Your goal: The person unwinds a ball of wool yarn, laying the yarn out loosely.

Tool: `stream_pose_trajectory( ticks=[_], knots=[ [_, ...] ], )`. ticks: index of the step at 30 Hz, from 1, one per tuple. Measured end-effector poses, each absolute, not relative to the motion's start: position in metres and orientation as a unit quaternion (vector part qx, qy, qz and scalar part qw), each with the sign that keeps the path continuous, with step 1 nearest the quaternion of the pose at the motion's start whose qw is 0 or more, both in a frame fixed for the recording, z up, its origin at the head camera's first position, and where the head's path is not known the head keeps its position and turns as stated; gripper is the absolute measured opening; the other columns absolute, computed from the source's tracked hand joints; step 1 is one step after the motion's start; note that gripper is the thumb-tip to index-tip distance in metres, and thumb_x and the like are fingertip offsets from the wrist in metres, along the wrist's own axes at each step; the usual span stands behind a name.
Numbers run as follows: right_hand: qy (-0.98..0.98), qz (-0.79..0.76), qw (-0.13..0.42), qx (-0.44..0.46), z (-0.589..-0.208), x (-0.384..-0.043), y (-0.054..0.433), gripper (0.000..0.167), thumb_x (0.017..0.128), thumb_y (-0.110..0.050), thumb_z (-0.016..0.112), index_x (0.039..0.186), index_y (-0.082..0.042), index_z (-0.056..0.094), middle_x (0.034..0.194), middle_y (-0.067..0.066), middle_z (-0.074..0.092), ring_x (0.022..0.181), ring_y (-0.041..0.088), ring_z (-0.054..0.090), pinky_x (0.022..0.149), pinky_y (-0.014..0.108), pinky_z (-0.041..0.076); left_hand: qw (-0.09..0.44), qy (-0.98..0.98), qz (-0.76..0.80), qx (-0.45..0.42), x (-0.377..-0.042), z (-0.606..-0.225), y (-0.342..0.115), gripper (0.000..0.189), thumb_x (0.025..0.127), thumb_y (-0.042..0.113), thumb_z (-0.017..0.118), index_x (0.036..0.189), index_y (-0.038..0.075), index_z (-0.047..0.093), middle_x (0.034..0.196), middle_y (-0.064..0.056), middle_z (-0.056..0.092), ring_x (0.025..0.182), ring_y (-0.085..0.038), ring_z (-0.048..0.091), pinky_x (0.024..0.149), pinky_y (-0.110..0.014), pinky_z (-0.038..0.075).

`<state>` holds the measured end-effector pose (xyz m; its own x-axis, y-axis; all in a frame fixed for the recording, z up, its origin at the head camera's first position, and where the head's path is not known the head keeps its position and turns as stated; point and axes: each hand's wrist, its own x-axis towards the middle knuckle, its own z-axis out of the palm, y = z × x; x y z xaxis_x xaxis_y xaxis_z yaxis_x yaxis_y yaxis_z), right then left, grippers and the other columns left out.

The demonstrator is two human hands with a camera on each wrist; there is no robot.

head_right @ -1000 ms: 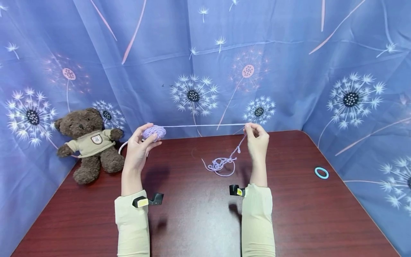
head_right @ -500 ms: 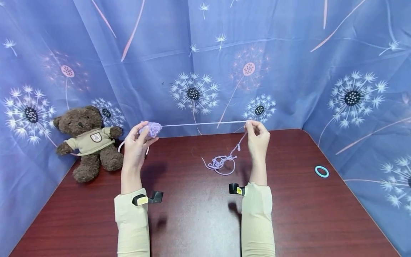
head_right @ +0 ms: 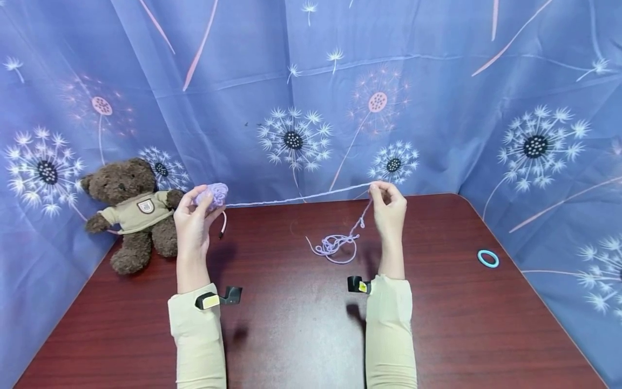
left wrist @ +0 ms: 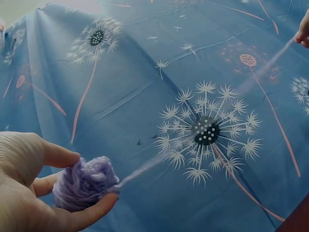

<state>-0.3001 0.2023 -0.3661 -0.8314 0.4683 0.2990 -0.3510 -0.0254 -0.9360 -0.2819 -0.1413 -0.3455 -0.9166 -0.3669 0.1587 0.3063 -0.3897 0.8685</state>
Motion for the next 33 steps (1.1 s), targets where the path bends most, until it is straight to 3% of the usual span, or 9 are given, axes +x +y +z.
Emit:
stream_pose_trajectory(
  ticks=[5,7,10,15,19,23,25,28,33],
  knots=[
    [-0.659,0.696,0.285,-0.024,-0.369,-0.303,0.198,0.006,0.093,-0.003,0.061,0.094,-0.004,0.066,0.070,-0.019,0.065,0.068,-0.004,0.061,0.072,0.010,0.052,0.186,-0.512,-0.839,0.016,-0.281,-0.345,-0.137,0.022,0.092,-0.011,0.054,0.107,0.003,0.060,0.152,-0.012,0.035,0.135,-0.022,0.041,0.070,-0.022,0.061],
    [-0.668,0.686,0.288,-0.015,-0.369,-0.304,0.196,0.009,0.093,-0.002,0.060,0.100,0.002,0.066,0.071,-0.021,0.064,0.070,-0.005,0.060,0.071,0.008,0.050,0.181,-0.510,-0.841,0.010,-0.281,-0.344,-0.133,0.024,0.090,-0.014,0.055,0.106,0.003,0.062,0.152,-0.013,0.035,0.139,-0.021,0.038,0.069,-0.022,0.061],
    [-0.679,0.678,0.282,-0.009,-0.367,-0.303,0.189,0.017,0.093,0.000,0.059,0.106,0.010,0.063,0.074,-0.022,0.061,0.072,-0.006,0.056,0.069,0.008,0.045,0.176,-0.516,-0.838,0.001,-0.281,-0.341,-0.125,0.027,0.087,-0.016,0.056,0.103,0.004,0.064,0.145,-0.011,0.041,0.127,-0.018,0.048,0.068,-0.022,0.061],
    [-0.695,0.669,0.263,0.021,-0.359,-0.297,0.168,0.022,0.092,0.000,0.060,0.110,0.013,0.062,0.078,-0.020,0.060,0.075,-0.005,0.054,0.070,0.009,0.044,0.157,-0.537,-0.829,-0.017,-0.276,-0.335,-0.108,0.029,0.087,-0.017,0.057,0.103,0.006,0.064,0.135,-0.010,0.048,0.099,-0.012,0.061,0.070,-0.022,0.061],
    [-0.725,0.646,0.231,0.068,-0.361,-0.297,0.146,0.021,0.093,-0.005,0.062,0.110,0.007,0.064,0.089,0.000,0.069,0.079,-0.003,0.056,0.073,0.011,0.046,0.137,-0.542,-0.828,-0.035,-0.269,-0.330,-0.097,0.029,0.086,-0.017,0.057,0.106,0.003,0.063,0.141,-0.015,0.046,0.099,-0.013,0.062,0.072,-0.023,0.061],
    [-0.748,0.632,0.162,0.124,-0.360,-0.290,0.118,0.026,0.095,-0.010,0.061,0.118,0.002,0.064,0.114,0.023,0.067,0.092,0.000,0.060,0.086,0.014,0.049,0.120,-0.547,-0.827,-0.053,-0.263,-0.328,-0.089,0.030,0.085,-0.017,0.058,0.106,0.003,0.063,0.143,-0.015,0.045,0.099,-0.010,0.062,0.074,-0.024,0.061],
    [-0.754,0.629,0.118,0.150,-0.358,-0.283,0.103,0.031,0.096,-0.012,0.060,0.124,0.001,0.062,0.120,0.023,0.066,0.101,0.006,0.063,0.093,0.017,0.051,0.108,-0.548,-0.827,-0.063,-0.260,-0.327,-0.086,0.030,0.086,-0.017,0.058,0.107,0.003,0.063,0.141,-0.014,0.046,0.093,-0.008,0.064,0.075,-0.024,0.061],
    [-0.754,0.629,0.063,0.177,-0.356,-0.272,0.080,0.036,0.097,-0.013,0.059,0.130,0.002,0.058,0.121,0.022,0.066,0.105,0.018,0.066,0.094,0.024,0.054,0.098,-0.549,-0.826,-0.077,-0.259,-0.326,-0.083,0.030,0.086,-0.016,0.058,0.110,0.001,0.062,0.136,-0.014,0.047,0.088,-0.007,0.066,0.077,-0.023,0.061],
    [-0.749,0.632,0.054,0.189,-0.357,-0.265,0.059,0.031,0.095,-0.009,0.060,0.122,0.008,0.061,0.107,0.027,0.069,0.094,0.021,0.070,0.084,0.021,0.056,0.102,-0.548,-0.826,-0.078,-0.259,-0.324,-0.084,0.030,0.086,-0.016,0.059,0.107,0.005,0.064,0.137,-0.014,0.046,0.090,-0.008,0.066,0.077,-0.023,0.061]
  ],
)
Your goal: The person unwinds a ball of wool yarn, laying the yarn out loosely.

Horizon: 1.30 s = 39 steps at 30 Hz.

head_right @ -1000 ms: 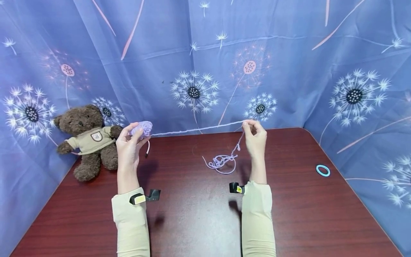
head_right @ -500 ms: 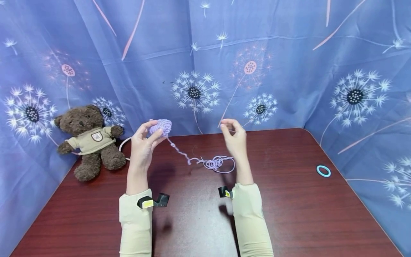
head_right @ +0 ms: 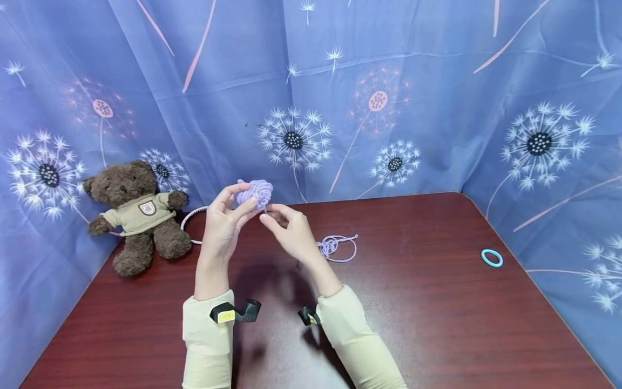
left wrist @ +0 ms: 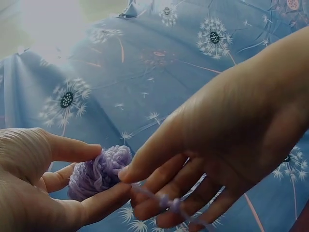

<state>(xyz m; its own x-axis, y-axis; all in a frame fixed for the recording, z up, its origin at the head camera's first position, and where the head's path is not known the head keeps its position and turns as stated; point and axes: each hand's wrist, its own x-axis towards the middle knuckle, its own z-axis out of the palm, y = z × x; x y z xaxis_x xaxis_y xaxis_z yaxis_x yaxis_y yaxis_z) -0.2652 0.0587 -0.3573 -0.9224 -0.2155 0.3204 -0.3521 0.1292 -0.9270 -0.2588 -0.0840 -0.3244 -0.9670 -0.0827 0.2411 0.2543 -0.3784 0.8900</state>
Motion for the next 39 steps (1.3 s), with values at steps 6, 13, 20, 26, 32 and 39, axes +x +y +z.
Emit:
stream_pose_trajectory(
  ticks=[6,13,20,26,32,39],
  knots=[
    [-0.754,0.630,0.080,0.167,-0.356,-0.266,0.062,0.021,0.096,-0.011,0.060,0.106,0.003,0.070,0.086,0.022,0.069,0.072,0.005,0.061,0.062,0.016,0.047,0.106,-0.540,-0.831,-0.072,-0.259,-0.324,-0.090,0.034,0.086,-0.016,0.058,0.098,0.014,0.065,0.142,-0.015,0.044,0.096,-0.010,0.065,0.078,-0.024,0.061],
    [-0.740,0.658,0.073,0.113,-0.353,-0.273,0.081,0.024,0.097,-0.017,0.060,0.104,0.003,0.070,0.070,-0.008,0.061,0.067,0.002,0.056,0.052,0.016,0.042,0.113,-0.537,-0.834,-0.065,-0.259,-0.323,-0.099,0.037,0.086,-0.016,0.058,0.095,0.018,0.067,0.144,-0.013,0.042,0.107,-0.012,0.060,0.077,-0.024,0.061],
    [-0.716,0.685,0.106,0.077,-0.352,-0.284,0.107,0.026,0.097,-0.013,0.058,0.107,0.010,0.066,0.068,-0.019,0.062,0.067,-0.001,0.058,0.065,0.014,0.050,0.115,-0.540,-0.832,-0.061,-0.258,-0.321,-0.102,0.037,0.086,-0.016,0.058,0.094,0.019,0.067,0.137,-0.010,0.045,0.091,-0.008,0.065,0.076,-0.023,0.061],
    [-0.703,0.697,0.132,0.038,-0.351,-0.289,0.130,0.024,0.097,-0.014,0.057,0.107,0.007,0.066,0.066,-0.016,0.062,0.064,0.000,0.059,0.068,0.015,0.052,0.115,-0.544,-0.829,-0.064,-0.259,-0.322,-0.102,0.037,0.086,-0.016,0.058,0.093,0.020,0.067,0.130,-0.008,0.048,0.086,-0.008,0.065,0.075,-0.022,0.061],
    [-0.677,0.719,0.158,0.013,-0.350,-0.290,0.147,0.013,0.098,-0.014,0.056,0.095,-0.007,0.067,0.064,-0.013,0.061,0.062,0.001,0.057,0.067,0.016,0.050,0.122,-0.555,-0.821,-0.059,-0.261,-0.324,-0.101,0.036,0.084,-0.017,0.060,0.091,0.017,0.067,0.123,-0.009,0.052,0.081,-0.008,0.066,0.073,-0.020,0.060],
    [-0.655,0.735,0.173,0.022,-0.347,-0.289,0.151,0.014,0.098,-0.012,0.056,0.089,-0.014,0.067,0.065,-0.014,0.061,0.062,0.001,0.057,0.069,0.015,0.051,0.128,-0.562,-0.815,-0.058,-0.263,-0.325,-0.099,0.034,0.084,-0.017,0.060,0.094,0.015,0.067,0.123,-0.008,0.054,0.082,-0.008,0.066,0.072,-0.019,0.060]
  ],
)
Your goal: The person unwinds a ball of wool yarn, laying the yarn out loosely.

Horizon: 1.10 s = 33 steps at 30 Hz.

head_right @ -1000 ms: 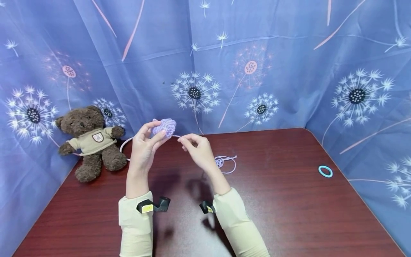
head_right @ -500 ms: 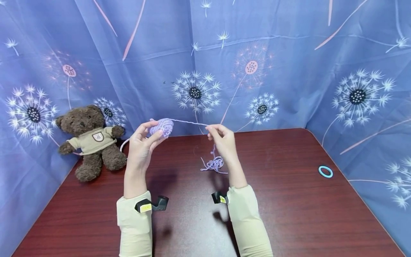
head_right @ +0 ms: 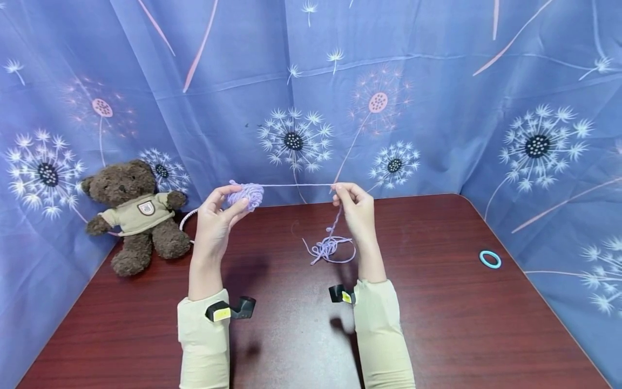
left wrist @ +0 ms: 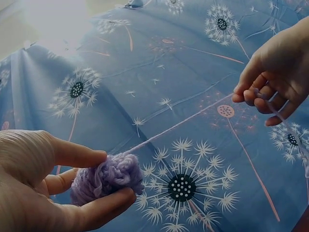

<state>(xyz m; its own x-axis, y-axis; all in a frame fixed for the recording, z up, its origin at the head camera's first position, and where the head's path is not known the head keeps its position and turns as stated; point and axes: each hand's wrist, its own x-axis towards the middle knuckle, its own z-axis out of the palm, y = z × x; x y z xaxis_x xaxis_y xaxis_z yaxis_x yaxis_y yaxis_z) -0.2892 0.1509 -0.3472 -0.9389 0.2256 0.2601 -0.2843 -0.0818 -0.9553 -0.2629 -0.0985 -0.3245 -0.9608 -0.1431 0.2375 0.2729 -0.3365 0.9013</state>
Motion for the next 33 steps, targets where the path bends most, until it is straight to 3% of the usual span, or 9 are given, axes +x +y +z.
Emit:
stream_pose_trajectory(
  ticks=[5,11,19,33],
  knots=[
    [-0.649,0.740,0.176,0.035,-0.346,-0.288,0.149,0.021,0.098,-0.011,0.056,0.084,-0.022,0.067,0.065,-0.013,0.062,0.062,0.001,0.057,0.070,0.014,0.051,0.129,-0.552,-0.822,-0.051,-0.264,-0.325,-0.100,0.032,0.085,-0.017,0.059,0.100,0.010,0.065,0.131,-0.010,0.050,0.088,-0.009,0.064,0.071,-0.020,0.060],
    [-0.637,0.747,0.187,0.042,-0.346,-0.287,0.149,0.022,0.097,-0.010,0.056,0.082,-0.021,0.068,0.064,-0.012,0.062,0.062,0.004,0.059,0.071,0.016,0.052,0.131,-0.555,-0.821,-0.036,-0.265,-0.325,-0.102,0.031,0.085,-0.017,0.059,0.111,0.000,0.061,0.139,-0.012,0.046,0.087,-0.008,0.065,0.071,-0.019,0.060],
    [-0.617,0.760,0.199,0.046,-0.345,-0.288,0.153,0.025,0.097,-0.007,0.056,0.081,-0.021,0.069,0.062,-0.010,0.061,0.060,0.004,0.058,0.071,0.016,0.052,0.141,-0.549,-0.824,-0.022,-0.267,-0.326,-0.103,0.030,0.085,-0.017,0.059,0.106,0.003,0.062,0.138,-0.012,0.047,0.085,-0.008,0.065,0.071,-0.020,0.060],
    [-0.621,0.755,0.203,0.057,-0.342,-0.284,0.152,0.028,0.097,-0.006,0.056,0.079,-0.022,0.070,0.062,-0.009,0.060,0.060,0.004,0.058,0.072,0.016,0.052,0.188,-0.535,-0.824,0.002,-0.273,-0.331,-0.110,0.032,0.081,-0.020,0.059,0.102,0.004,0.063,0.113,-0.004,0.049,0.077,-0.008,0.063,0.067,-0.020,0.060]
  ],
)
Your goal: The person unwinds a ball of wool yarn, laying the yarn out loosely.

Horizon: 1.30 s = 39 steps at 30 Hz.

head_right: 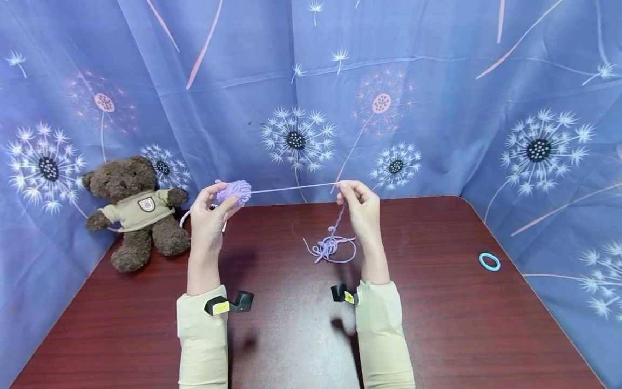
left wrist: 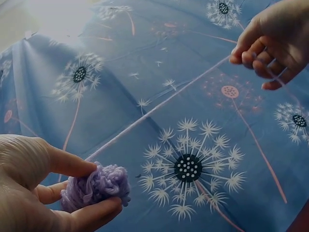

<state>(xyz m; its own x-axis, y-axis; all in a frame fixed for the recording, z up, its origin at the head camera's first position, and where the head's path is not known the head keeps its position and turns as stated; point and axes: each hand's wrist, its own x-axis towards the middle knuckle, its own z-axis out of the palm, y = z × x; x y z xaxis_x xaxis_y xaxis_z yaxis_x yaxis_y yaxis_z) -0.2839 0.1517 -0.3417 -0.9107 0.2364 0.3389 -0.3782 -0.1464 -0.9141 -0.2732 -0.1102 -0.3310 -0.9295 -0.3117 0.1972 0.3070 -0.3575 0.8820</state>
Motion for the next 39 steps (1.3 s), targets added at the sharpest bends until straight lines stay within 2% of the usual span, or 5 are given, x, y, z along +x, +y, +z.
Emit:
stream_pose_trajectory(
  ticks=[9,13,18,31,39],
  knots=[
    [-0.611,0.764,0.202,0.049,-0.342,-0.284,0.156,0.026,0.097,-0.006,0.056,0.080,-0.020,0.070,0.063,-0.008,0.060,0.061,0.006,0.058,0.069,0.017,0.052,0.151,-0.525,-0.838,-0.020,-0.271,-0.328,-0.113,0.034,0.084,-0.020,0.057,0.106,0.006,0.060,0.122,-0.004,0.047,0.084,-0.009,0.064,0.073,-0.023,0.061],
    [-0.602,0.770,0.208,0.038,-0.343,-0.285,0.160,0.025,0.097,-0.005,0.056,0.080,-0.018,0.069,0.062,-0.008,0.060,0.060,0.005,0.058,0.068,0.016,0.052,0.168,-0.501,-0.849,-0.029,-0.270,-0.327,-0.113,0.028,0.088,-0.015,0.056,0.101,0.009,0.064,0.127,-0.006,0.046,0.091,-0.011,0.062,0.074,-0.022,0.061],
    [-0.596,0.774,0.213,0.033,-0.344,-0.285,0.164,0.025,0.097,-0.005,0.056,0.080,-0.018,0.070,0.062,-0.008,0.060,0.061,0.005,0.058,0.068,0.016,0.052,0.197,-0.479,-0.855,-0.026,-0.270,-0.327,-0.112,0.030,0.087,-0.017,0.055,0.095,0.010,0.065,0.123,-0.007,0.046,0.086,-0.012,0.064,0.069,-0.021,0.061],
    [-0.547,0.801,0.242,0.010,-0.342,-0.286,0.179,0.020,0.097,-0.006,0.057,0.083,-0.009,0.070,0.062,-0.004,0.060,0.059,0.006,0.058,0.061,0.015,0.052,0.189,-0.528,-0.828,-0.009,-0.269,-0.329,-0.110,0.032,0.084,-0.021,0.055,0.099,0.007,0.063,0.125,-0.007,0.050,0.088,-0.011,0.063,0.070,-0.021,0.061],
    [-0.564,0.792,0.232,-0.010,-0.348,-0.289,0.181,0.022,0.097,-0.008,0.058,0.081,-0.018,0.070,0.065,-0.007,0.062,0.061,0.004,0.059,0.064,0.014,0.052,0.177,-0.517,-0.837,-0.012,-0.268,-0.327,-0.110,0.034,0.084,-0.021,0.056,0.096,0.010,0.064,0.123,-0.007,0.050,0.084,-0.010,0.064,0.069,-0.021,0.061]
  ],
)
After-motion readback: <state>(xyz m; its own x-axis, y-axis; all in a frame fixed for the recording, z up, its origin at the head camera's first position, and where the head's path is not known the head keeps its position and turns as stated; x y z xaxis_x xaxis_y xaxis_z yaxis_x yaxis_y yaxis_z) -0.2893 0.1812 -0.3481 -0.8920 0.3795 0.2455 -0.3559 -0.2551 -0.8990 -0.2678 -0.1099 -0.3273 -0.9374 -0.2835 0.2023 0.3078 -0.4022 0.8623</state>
